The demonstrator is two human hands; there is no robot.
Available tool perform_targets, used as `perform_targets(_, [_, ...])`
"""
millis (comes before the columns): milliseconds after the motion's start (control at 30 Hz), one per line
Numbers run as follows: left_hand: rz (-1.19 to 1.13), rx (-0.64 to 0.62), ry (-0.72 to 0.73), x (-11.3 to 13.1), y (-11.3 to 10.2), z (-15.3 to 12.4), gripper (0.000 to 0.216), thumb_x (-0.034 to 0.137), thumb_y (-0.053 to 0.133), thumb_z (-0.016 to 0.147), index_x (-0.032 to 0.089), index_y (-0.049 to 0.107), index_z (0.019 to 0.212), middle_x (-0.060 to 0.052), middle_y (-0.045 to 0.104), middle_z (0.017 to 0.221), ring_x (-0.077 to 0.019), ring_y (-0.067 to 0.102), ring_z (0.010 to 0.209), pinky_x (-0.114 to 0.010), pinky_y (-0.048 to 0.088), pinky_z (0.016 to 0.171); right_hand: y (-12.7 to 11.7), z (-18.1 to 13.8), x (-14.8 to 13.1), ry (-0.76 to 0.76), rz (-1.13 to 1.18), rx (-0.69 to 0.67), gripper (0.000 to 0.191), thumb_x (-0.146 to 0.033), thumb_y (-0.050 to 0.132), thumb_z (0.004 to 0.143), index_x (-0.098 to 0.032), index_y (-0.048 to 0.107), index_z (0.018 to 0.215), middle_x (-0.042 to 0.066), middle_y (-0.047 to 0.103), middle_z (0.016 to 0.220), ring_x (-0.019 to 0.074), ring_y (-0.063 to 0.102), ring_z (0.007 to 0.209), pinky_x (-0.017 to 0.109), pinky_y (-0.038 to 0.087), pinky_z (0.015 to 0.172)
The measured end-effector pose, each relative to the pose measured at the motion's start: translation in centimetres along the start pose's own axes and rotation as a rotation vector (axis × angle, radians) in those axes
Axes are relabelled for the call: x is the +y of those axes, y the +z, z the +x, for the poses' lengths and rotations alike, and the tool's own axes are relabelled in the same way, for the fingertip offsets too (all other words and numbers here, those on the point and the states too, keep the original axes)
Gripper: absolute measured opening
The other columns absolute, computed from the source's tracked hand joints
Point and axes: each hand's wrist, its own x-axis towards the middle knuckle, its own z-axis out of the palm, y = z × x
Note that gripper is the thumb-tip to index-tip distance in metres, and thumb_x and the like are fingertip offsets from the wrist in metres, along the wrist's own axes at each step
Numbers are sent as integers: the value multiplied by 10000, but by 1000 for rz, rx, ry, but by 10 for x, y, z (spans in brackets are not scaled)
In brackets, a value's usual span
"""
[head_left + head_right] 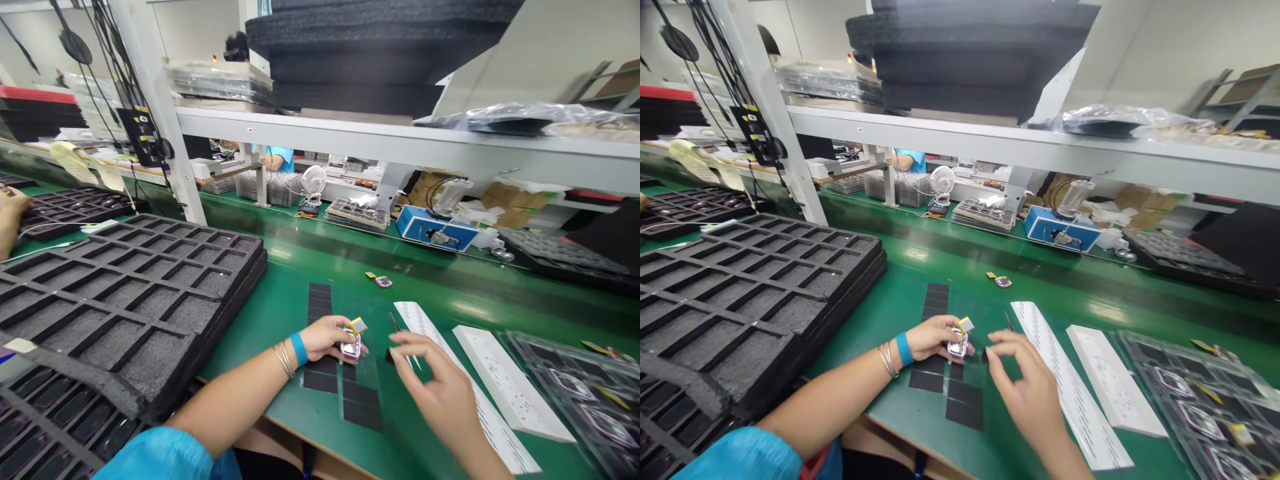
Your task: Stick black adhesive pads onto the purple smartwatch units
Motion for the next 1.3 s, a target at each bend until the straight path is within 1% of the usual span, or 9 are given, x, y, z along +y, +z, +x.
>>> perform_targets(67, [2,81,63,3,1,-2,386,258,769,597,145,519,869,-99,695,777,-209,683,694,-319,542,599,4,25,2,43,141,23,157,-337,592,786,-224,585,677,43,683,799,213,643,848,441,460,927])
perform_targets(167, [30,207,113,7,2,-4,318,230,734,636,146,516,852,-95,697,786,-197,684,652,-279,540,547,28,46,16,141,406,31,185,-352,670,706,-210,579,629,0,656,656,176,638,696,466,446,954])
perform_targets(233, [43,257,112,9,2,-4,279,207,720,646,143,523,833,-81,692,761,-188,682,631,-261,540,524,47,45,29,272,544,30,213,-356,709,656,-205,560,637,-1,644,658,178,637,714,440,476,900])
perform_targets(367, [91,285,102,11,3,-3,219,185,706,661,131,557,812,-36,654,677,-158,661,592,-238,542,497,68,28,41,404,628,-134,233,-323,712,662,-201,530,741,1,626,726,161,615,718,330,508,738])
perform_targets(600, [162,290,90,10,6,-3,248,217,731,641,116,587,814,-28,640,673,-115,613,541,-221,545,477,64,23,28,277,542,-259,231,-220,634,744,-221,452,885,-19,616,792,137,587,755,302,468,769])
perform_targets(967, [159,268,86,8,3,-2,229,222,745,630,127,596,775,-23,628,663,-112,602,550,-235,551,500,67,22,24,212,370,-267,143,-191,597,763,-221,474,829,-17,606,798,150,590,763,295,457,742])
perform_targets(1100, [118,266,102,8,1,-3,235,211,754,623,130,596,776,-17,626,647,-109,599,546,-234,551,501,71,19,22,119,213,-236,81,-182,583,775,-217,520,812,15,603,820,180,578,817,347,455,805])
perform_targets(1200, [109,273,87,7,1,-3,239,208,741,638,127,597,810,-51,664,708,-114,612,545,-229,544,485,73,19,26,113,121,-86,258,-209,679,691,-206,562,921,74,579,989,233,532,992,399,428,900])
perform_targets(1300, [126,267,67,6,1,-3,227,200,721,656,127,594,829,-57,671,718,-138,641,563,-234,543,489,75,22,34,306,292,-57,441,-305,722,646,-195,557,1040,93,582,1051,231,561,965,392,473,860])
